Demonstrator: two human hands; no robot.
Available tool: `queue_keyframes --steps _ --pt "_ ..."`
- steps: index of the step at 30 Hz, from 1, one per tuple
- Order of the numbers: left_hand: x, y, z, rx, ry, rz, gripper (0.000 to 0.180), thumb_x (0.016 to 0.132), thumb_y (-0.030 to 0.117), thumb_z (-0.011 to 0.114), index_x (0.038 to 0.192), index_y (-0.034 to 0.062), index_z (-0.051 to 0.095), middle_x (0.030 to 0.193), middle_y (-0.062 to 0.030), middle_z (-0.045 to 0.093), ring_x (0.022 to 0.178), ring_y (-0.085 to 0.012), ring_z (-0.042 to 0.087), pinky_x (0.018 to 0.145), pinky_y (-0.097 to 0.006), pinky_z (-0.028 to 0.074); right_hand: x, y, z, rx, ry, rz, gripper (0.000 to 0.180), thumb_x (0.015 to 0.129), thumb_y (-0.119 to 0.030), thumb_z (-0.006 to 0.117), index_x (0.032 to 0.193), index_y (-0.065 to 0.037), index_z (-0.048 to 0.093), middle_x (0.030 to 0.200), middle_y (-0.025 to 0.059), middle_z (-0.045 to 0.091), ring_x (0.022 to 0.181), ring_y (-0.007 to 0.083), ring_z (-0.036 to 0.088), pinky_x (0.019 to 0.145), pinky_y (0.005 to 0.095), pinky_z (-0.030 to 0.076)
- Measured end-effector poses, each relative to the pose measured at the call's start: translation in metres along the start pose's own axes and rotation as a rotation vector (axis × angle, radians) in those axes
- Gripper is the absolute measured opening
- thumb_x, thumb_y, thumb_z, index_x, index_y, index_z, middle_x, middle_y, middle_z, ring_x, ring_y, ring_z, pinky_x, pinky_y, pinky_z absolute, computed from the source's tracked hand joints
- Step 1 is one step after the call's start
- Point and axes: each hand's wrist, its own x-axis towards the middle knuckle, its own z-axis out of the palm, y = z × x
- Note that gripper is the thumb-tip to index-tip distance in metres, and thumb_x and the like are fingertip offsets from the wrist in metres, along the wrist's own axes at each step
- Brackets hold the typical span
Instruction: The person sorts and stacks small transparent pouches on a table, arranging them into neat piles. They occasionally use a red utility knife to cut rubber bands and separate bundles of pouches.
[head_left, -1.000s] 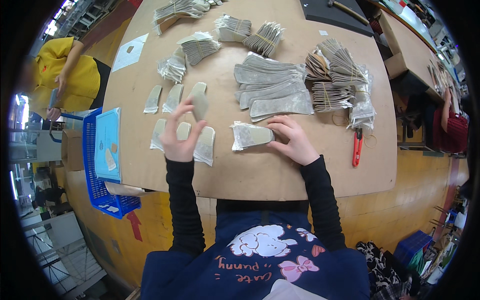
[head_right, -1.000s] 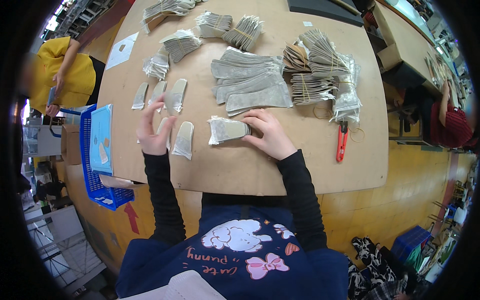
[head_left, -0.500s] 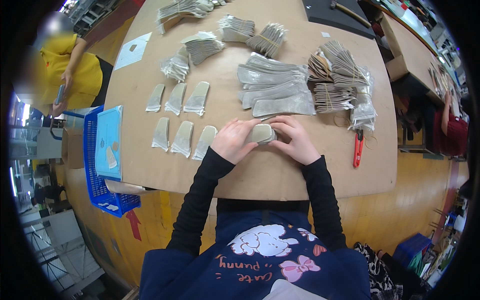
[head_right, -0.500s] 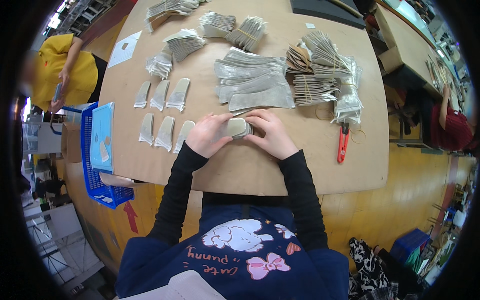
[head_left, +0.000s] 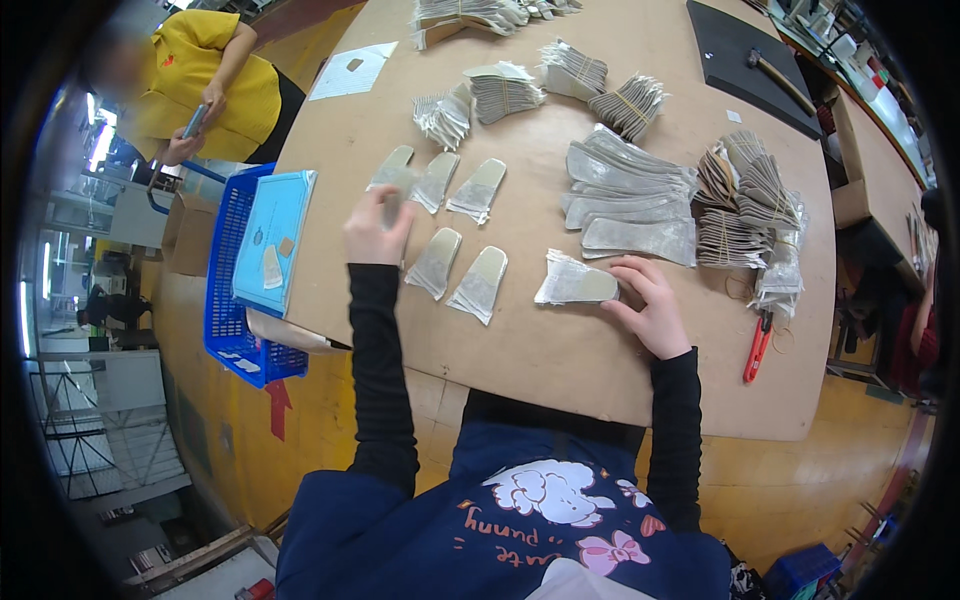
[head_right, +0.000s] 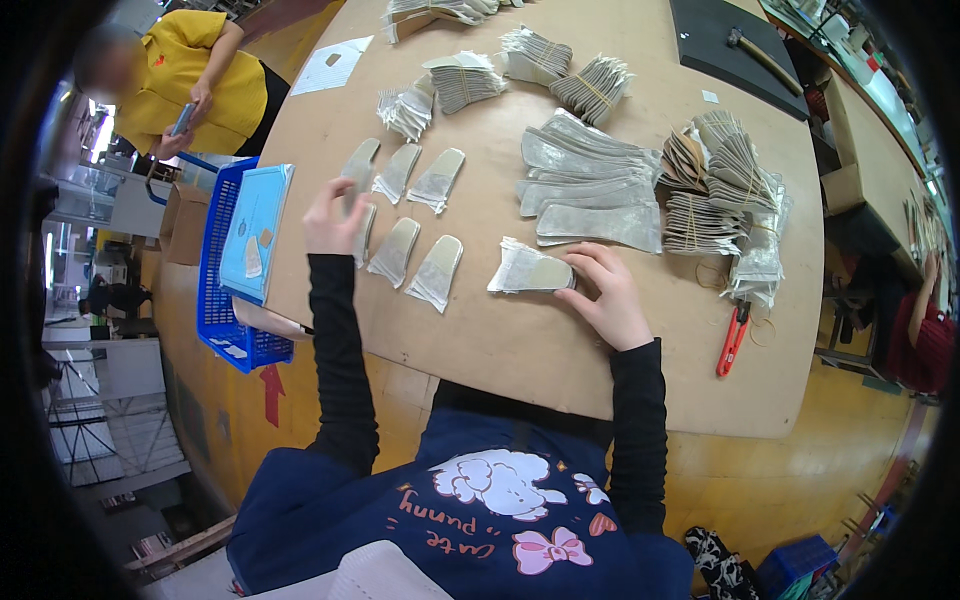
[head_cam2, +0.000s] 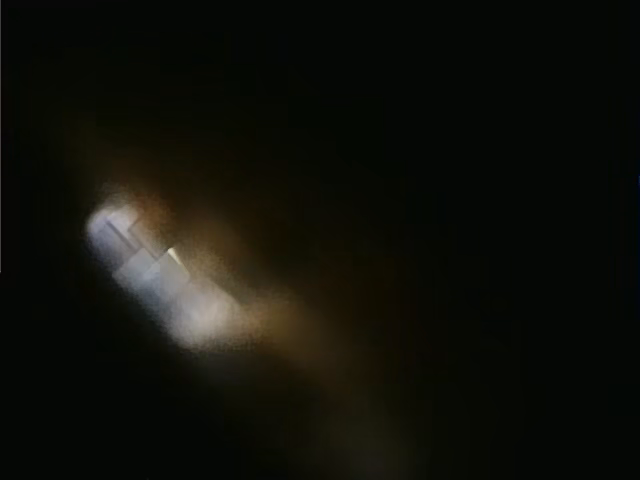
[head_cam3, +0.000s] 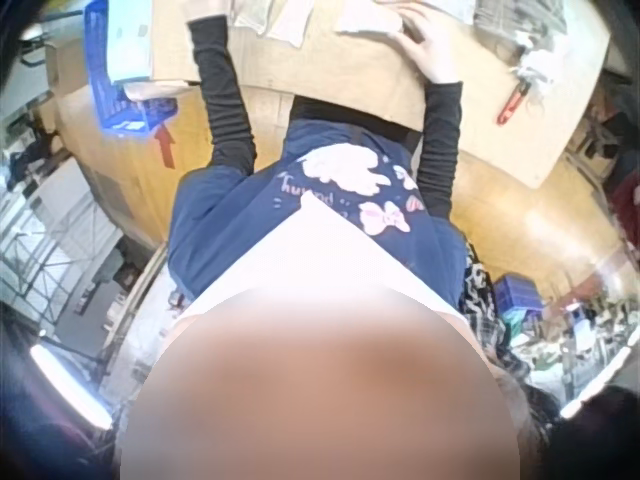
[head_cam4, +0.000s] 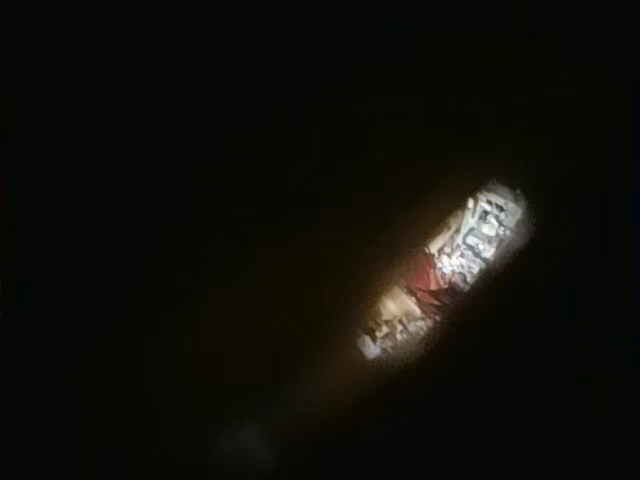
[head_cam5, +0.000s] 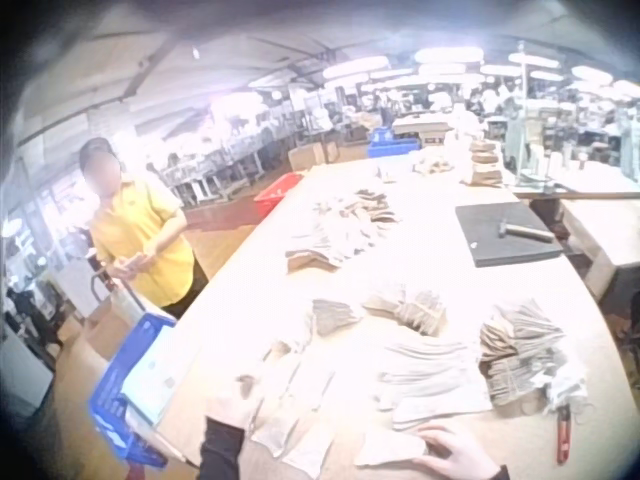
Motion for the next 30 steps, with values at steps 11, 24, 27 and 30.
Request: queue_keyframes --steps 11,24,27,30 --pt "-0.027 -0.126 -0.003 0.231 -0.142 -0.103 0.027 0.089 0.028 0.069 0.106 0.0078 0.068 0.118 -0.0152 0.065 0.110 -0.0340 0.060 0.095 -0.042 0.047 0.000 -0.002 -0.001 -0.044 0.025 -0.026 0.041 0.075 -0.014 0.080 0.110 -0.002 0.066 0.118 0.0126 0.063 0.112 0.0324 0.058 0.097 0.0400 0.046" --pt "-0.058 0.141 0.059 -0.431 -0.749 0.382 0.063 0.080 0.015 0.076 0.137 0.0072 0.050 0.125 -0.0167 0.061 0.118 -0.0332 0.058 0.102 -0.043 0.045 -0.001 -0.001 -0.001 -0.068 0.001 -0.025 0.043 0.076 -0.015 0.080 0.114 -0.004 0.065 0.123 0.0114 0.061 0.117 0.0309 0.057 0.099 0.0397 0.046" --pt "-0.048 0.149 0.056 -0.468 -0.770 0.319 0.065 0.077 0.013 0.078 0.136 0.0072 0.052 0.120 -0.0160 0.063 0.109 -0.0325 0.062 0.093 -0.040 0.051 -0.003 0.002 0.000 -0.082 0.006 -0.011 0.043 0.076 -0.017 0.080 0.115 -0.006 0.064 0.124 0.0104 0.061 0.117 0.0312 0.056 0.100 0.0404 0.045" --pt "-0.035 0.142 0.038 -0.486 -0.585 0.254 0.063 0.074 0.012 0.082 0.131 0.0058 0.056 0.116 -0.0150 0.067 0.103 -0.0313 0.066 0.089 -0.037 0.053 -0.004 0.006 0.001 -0.057 -0.002 -0.005 0.041 0.078 -0.021 0.079 0.114 -0.008 0.064 0.124 0.0100 0.060 0.118 0.0319 0.054 0.101 0.0422 0.043"
